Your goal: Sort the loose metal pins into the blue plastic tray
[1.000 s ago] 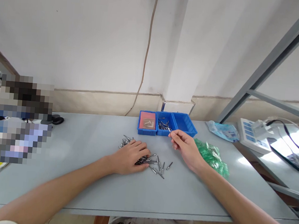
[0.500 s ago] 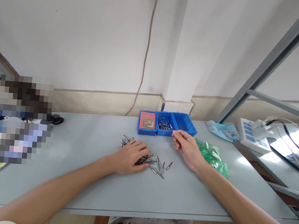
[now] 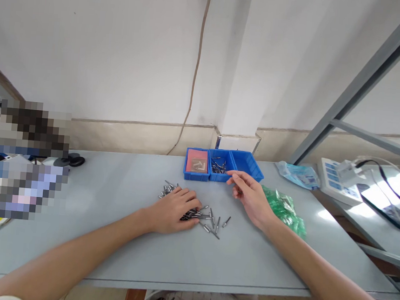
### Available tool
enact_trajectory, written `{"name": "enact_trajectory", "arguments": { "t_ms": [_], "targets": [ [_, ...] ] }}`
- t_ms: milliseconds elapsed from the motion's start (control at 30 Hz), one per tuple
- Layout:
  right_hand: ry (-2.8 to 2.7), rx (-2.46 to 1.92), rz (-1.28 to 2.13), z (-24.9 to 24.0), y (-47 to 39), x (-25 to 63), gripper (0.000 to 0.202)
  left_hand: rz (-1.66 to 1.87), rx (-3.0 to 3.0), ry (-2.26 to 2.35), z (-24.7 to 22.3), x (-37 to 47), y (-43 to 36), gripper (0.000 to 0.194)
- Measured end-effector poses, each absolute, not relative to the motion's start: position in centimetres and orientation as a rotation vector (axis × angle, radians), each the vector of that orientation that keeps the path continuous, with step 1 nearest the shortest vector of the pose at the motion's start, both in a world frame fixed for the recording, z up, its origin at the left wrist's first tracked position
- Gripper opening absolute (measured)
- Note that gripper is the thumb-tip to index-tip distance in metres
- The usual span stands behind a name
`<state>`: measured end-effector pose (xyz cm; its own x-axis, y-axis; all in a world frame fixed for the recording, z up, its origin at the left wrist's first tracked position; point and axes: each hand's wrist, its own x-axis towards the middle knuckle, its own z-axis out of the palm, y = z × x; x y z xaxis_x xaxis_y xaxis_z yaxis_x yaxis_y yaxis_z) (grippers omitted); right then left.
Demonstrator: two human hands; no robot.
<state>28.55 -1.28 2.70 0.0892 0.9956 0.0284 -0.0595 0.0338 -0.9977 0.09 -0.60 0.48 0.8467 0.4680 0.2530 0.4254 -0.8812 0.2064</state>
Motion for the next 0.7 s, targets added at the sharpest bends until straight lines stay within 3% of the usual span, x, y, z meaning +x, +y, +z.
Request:
{"name": "enact_trajectory", "arguments": {
  "t_ms": [167,400,700],
  "targets": [
    [-1.3,-1.25,1.007,2.5,-1.3,28.5,0.034,0.459,2.881,0.694,0.3,0.1,-0.6,0.023],
    [-1.972,-1.21,0.776,1.6,-2.0,27.9,0.016,0.446,2.891,0.698,0.3,0.1,-0.5,0.023],
    [-2.364,-1.158,0.666,1.4,-2.3,27.9,0.013,0.439,2.889,0.708,0.3,0.1,-0.6,0.022]
  ]
}}
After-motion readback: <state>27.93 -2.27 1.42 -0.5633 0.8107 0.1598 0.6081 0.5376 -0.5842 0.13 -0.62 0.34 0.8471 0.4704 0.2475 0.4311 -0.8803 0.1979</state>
